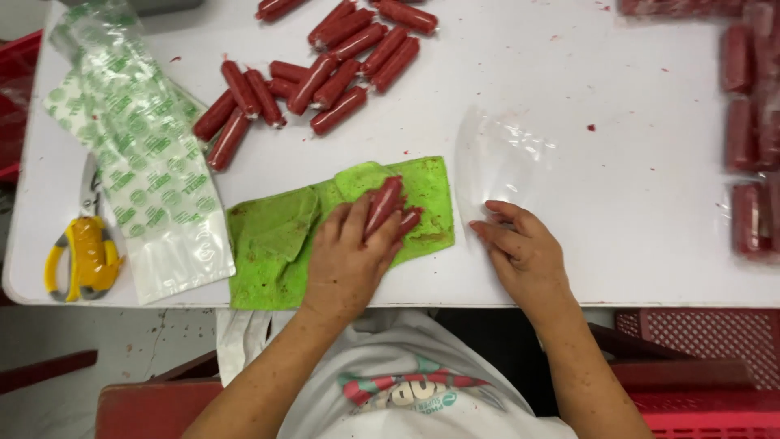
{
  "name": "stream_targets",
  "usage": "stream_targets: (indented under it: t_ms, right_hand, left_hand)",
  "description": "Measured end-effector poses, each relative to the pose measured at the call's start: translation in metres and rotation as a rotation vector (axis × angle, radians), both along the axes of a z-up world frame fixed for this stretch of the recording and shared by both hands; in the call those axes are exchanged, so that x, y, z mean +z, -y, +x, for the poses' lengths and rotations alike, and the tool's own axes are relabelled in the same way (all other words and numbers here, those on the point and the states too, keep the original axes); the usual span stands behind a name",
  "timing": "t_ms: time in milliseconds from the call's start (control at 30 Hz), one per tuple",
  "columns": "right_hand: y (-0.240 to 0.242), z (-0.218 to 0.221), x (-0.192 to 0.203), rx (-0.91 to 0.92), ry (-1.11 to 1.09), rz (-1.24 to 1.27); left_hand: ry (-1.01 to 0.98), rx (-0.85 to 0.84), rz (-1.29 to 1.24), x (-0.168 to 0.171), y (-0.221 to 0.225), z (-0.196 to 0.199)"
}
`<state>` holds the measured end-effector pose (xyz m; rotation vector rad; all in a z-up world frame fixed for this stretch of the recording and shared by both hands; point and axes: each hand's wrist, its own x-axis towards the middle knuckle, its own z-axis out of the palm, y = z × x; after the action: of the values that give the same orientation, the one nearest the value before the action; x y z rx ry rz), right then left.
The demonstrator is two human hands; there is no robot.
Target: The person packages meat sticks by hand, placing several sticks into plastic bags, applying a label to the bags, and stacking the completed packages.
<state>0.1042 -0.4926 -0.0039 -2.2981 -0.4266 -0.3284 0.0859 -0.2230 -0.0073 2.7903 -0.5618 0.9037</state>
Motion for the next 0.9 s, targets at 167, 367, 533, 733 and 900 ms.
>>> stream_targets:
  t_ms: [167,367,533,733,900]
  right_hand:
    - [0.004,-0.003,0.002,0.018,-0.059,0.077]
    - [0.020,0.000,-0.039,0.090,-0.056,0.085]
    - [-0.020,0.008,0.010,0.143,0.035,-0.065]
    - [-0.046,-0.013,0.042,0.240,-0.280,0.098]
    - [-0.040,-0.020,0.049,0.165,-0.272,0.141]
  left_hand:
    - [-0.279,-0.180,-0.457,0.025,-0.019,0.023]
    - [-0.569,-0.130,-0.893,0.025,-0.060,0.021]
    - [-1.262,-0.699,-1.720,0.018,-0.008,-0.007]
    - [-1.753,-0.798,-2.300,0.030,0.023,-0.014]
    - [-1.615,-0.212,-2.022,0.030,0.015,-0.010]
